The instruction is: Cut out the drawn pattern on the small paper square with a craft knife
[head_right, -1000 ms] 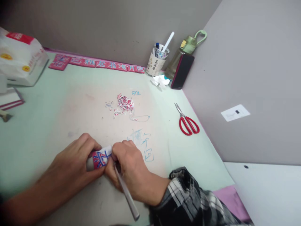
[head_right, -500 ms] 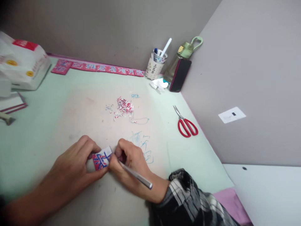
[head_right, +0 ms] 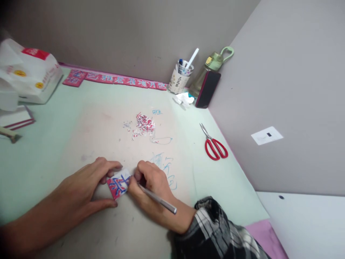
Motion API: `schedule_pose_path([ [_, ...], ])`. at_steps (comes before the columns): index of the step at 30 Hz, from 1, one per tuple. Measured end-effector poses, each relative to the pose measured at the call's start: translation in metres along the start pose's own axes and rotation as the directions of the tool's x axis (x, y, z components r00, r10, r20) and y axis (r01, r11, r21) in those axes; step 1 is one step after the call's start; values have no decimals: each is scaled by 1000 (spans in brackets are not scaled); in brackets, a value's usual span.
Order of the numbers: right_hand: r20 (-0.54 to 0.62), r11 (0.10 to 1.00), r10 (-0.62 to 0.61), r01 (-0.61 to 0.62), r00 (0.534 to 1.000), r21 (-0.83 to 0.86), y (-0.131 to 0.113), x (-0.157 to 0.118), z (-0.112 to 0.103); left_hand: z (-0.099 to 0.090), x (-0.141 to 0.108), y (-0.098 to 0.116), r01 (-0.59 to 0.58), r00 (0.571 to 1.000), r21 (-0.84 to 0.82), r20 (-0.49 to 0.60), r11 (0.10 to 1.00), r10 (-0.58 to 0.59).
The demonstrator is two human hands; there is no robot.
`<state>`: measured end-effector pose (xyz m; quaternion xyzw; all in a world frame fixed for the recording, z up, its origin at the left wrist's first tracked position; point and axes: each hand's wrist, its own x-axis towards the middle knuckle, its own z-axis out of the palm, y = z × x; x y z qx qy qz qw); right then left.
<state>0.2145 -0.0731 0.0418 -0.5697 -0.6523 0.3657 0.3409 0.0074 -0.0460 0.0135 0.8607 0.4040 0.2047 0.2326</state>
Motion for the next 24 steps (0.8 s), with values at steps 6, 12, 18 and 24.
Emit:
schedule_pose_path([
  [6,24,999,18,-19,1000,39,-2,1,-1,-8,1,-2,-22,996,-40,86,999,25],
  [12,50,999,22,-23,999,34,-4,0,-3,-6,2,-4,-12,994,-50,104,999,17],
  [18,33,1000,-19,18,999,24,-1,0,-2,-3,4,-3,3,997,-7,79,1000,-2],
  [24,34,999,-29,29,999,15,-1,-1,-1,-1,2,-2,-10,998,5,59,1000,10],
])
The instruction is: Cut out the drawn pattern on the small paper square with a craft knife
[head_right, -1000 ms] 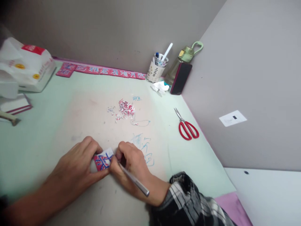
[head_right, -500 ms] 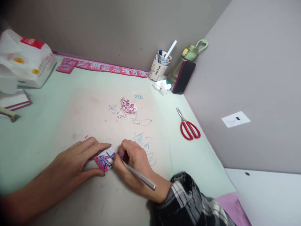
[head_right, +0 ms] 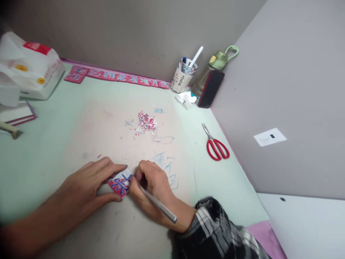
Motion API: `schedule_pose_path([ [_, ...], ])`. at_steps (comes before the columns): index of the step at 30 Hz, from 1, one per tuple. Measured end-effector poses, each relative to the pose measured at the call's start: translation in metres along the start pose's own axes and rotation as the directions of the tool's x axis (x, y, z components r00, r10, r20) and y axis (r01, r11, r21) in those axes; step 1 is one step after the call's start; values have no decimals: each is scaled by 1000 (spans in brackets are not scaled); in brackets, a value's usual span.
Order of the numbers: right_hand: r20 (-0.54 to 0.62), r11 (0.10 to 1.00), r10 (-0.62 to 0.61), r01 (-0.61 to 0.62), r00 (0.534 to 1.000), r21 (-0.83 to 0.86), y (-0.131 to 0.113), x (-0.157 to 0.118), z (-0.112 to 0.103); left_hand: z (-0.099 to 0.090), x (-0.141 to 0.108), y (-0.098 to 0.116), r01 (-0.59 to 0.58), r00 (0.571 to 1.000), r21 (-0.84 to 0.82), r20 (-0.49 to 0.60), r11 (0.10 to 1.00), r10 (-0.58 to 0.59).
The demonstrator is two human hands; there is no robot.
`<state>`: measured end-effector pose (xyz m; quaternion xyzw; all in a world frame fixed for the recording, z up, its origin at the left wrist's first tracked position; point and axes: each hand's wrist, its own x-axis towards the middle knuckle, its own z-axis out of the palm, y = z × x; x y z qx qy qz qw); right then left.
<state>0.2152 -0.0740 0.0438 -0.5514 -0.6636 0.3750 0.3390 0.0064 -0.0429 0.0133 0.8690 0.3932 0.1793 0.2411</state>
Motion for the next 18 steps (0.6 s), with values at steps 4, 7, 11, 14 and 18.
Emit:
schedule_pose_path([
  [4,-1,1000,-7,7,1000,-5,0,0,0,0,1,0,-10,1000,-4,15,1000,10],
  [7,-5,1000,-6,6,1000,2,0,-1,0,0,2,3,2,1000,-5,2,1000,-2],
  [11,1,1000,-15,15,1000,-9,-1,-1,0,1,2,7,33,999,-6,-23,999,-33],
  [14,9,1000,-18,18,1000,-15,-1,-1,0,2,1,9,40,998,-2,-42,999,-40],
  [18,7,1000,-27,27,1000,-16,0,-1,0,5,0,9,40,997,3,-59,999,-40],
])
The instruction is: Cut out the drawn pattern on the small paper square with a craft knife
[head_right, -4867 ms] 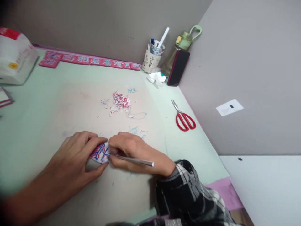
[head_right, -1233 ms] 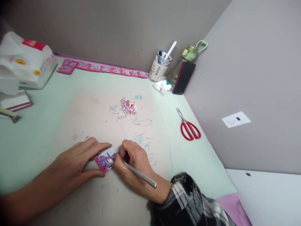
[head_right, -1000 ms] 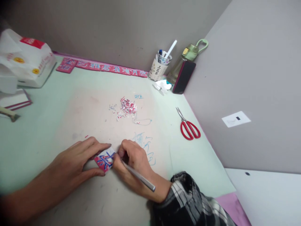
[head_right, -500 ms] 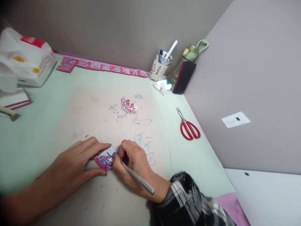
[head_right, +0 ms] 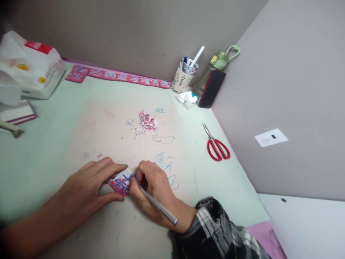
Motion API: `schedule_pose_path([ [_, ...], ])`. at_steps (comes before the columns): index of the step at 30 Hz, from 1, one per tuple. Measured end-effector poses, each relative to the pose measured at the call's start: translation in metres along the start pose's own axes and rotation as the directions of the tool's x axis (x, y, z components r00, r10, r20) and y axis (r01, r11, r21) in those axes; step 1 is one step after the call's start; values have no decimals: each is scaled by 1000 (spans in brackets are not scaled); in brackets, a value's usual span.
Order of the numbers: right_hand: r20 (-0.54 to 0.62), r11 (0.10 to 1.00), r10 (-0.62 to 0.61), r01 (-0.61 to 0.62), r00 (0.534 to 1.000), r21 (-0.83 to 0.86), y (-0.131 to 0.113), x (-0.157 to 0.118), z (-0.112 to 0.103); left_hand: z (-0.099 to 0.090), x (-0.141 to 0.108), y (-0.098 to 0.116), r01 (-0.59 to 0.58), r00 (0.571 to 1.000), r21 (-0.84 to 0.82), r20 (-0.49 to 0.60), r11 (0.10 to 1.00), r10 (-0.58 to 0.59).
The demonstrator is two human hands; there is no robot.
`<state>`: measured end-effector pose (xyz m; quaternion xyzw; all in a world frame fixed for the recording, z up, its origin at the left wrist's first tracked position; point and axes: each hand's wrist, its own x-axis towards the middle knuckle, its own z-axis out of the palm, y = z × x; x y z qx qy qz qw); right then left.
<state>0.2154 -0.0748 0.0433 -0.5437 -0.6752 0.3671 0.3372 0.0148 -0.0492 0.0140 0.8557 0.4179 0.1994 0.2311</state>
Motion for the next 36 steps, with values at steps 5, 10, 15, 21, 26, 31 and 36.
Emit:
schedule_pose_path([
  [5,5,1000,-15,15,1000,-6,2,0,1,1,-1,-2,-18,1000,-16,-15,1000,17],
  [10,27,1000,-2,2,1000,-5,0,-1,0,0,0,-1,-13,1000,-24,4,1000,13],
  [15,44,1000,24,-24,999,7,-1,-2,-1,0,1,-1,-17,1000,-7,-3,1000,17],
  [21,55,1000,14,-15,998,16,-1,-2,-1,-1,3,-1,-6,1000,0,10,1000,6],
  [26,53,1000,12,-13,999,21,0,-2,0,-1,2,-1,-17,1000,-4,8,1000,17],
  [31,61,1000,15,-16,998,17,-2,-1,-1,0,1,-2,-54,999,26,7,998,54],
  [36,81,997,48,-53,996,63,-2,1,-3,6,0,2,-82,995,72,-59,994,86],
])
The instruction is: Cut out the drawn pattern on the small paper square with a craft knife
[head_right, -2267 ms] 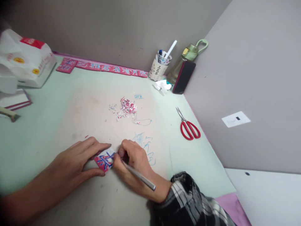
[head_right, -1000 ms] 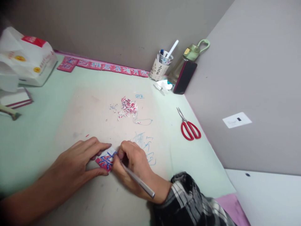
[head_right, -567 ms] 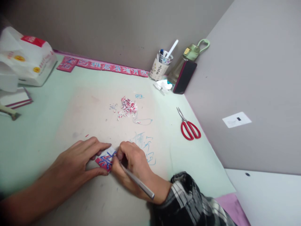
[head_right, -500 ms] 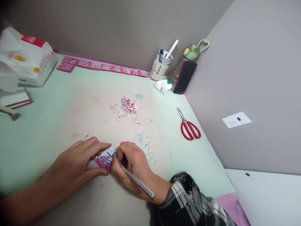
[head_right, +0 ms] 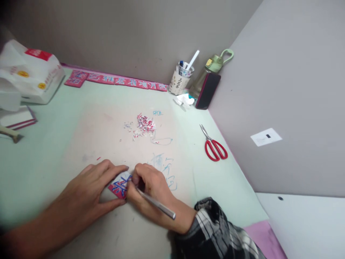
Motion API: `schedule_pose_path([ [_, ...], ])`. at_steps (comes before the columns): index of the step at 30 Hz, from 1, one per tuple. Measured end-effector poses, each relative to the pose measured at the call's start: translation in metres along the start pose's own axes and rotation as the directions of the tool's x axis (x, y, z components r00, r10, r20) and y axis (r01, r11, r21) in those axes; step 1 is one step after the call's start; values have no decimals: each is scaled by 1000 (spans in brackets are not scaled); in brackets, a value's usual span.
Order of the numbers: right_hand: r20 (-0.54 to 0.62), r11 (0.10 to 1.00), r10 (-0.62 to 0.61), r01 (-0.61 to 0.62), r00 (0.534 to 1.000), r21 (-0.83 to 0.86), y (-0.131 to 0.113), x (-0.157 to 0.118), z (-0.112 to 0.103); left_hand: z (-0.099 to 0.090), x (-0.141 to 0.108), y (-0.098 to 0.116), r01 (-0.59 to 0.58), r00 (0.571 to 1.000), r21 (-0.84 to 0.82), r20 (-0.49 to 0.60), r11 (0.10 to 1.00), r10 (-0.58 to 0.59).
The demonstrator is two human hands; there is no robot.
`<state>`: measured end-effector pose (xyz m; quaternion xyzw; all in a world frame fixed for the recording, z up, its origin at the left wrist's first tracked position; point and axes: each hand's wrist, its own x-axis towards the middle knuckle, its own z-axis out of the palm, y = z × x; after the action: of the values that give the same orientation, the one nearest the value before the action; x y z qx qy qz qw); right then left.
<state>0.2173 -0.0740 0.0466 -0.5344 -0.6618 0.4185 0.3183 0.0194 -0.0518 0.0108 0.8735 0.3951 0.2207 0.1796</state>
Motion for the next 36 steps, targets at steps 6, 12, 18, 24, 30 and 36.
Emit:
schedule_pose_path([
  [6,-145,968,96,-58,985,245,3,4,-15,-1,0,-3,30,999,-94,-18,995,-32],
  [12,-206,909,175,-77,963,411,6,10,-20,-9,0,-2,-11,1000,-93,-28,996,8],
  [18,-4,883,122,-107,992,458,4,8,-13,-13,0,1,-45,998,-61,-53,997,41],
  [24,-30,877,140,-109,990,468,3,8,-10,-16,2,5,-10,994,-119,-111,993,-4],
  [30,-13,876,119,-99,993,472,4,5,-7,-19,7,11,166,982,-387,-24,907,-189],
  [36,47,869,92,-104,995,485,4,4,-8,-19,10,6,333,940,-514,119,791,-318],
])
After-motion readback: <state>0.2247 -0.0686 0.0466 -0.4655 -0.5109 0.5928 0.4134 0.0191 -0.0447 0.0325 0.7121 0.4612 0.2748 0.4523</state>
